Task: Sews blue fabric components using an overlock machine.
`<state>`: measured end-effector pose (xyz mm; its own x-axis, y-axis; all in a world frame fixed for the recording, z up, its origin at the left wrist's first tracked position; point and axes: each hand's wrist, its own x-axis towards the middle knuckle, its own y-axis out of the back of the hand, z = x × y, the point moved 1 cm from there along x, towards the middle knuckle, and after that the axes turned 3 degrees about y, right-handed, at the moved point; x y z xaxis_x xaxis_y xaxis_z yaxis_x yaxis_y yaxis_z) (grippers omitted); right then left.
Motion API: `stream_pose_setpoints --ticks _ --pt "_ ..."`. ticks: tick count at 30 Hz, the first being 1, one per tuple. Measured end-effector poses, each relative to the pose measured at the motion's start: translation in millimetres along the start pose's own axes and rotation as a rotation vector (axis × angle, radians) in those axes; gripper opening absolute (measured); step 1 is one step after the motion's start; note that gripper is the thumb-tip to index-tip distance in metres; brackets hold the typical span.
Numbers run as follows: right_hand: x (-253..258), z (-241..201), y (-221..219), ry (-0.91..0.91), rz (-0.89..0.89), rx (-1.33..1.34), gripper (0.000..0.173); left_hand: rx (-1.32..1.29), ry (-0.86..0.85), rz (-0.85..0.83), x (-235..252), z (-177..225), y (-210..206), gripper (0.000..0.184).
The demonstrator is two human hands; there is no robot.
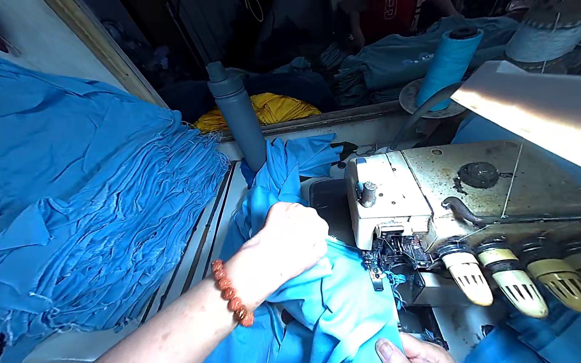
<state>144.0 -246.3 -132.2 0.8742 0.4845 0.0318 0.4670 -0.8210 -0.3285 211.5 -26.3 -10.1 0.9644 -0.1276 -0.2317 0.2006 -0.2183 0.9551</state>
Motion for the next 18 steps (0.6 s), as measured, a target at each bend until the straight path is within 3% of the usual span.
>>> stream_pose_setpoints --ticks 5,7,12,15,18 --pt "-1 0 -2 -0.047 0.034 0.035 0.020 -0.041 0.048 0.084 16 1 3 0.034" --pt "-1 0 -2 -0.057 0.033 0.040 0.020 -0.105 0.046 0.182 8 5 3 0.027" --pt "0 4 1 -0.007 0.008 0.007 0.020 -0.240 0.001 0.089 -23 4 2 0.004" --pt "1 3 1 0.023 -0.007 -0.002 0.021 -0.440 -0.028 -0.079 -36 3 2 0.025" --pt "1 1 1 0.031 -0.017 -0.005 0.022 -0.441 -0.110 0.100 -40 2 -16 0.029"
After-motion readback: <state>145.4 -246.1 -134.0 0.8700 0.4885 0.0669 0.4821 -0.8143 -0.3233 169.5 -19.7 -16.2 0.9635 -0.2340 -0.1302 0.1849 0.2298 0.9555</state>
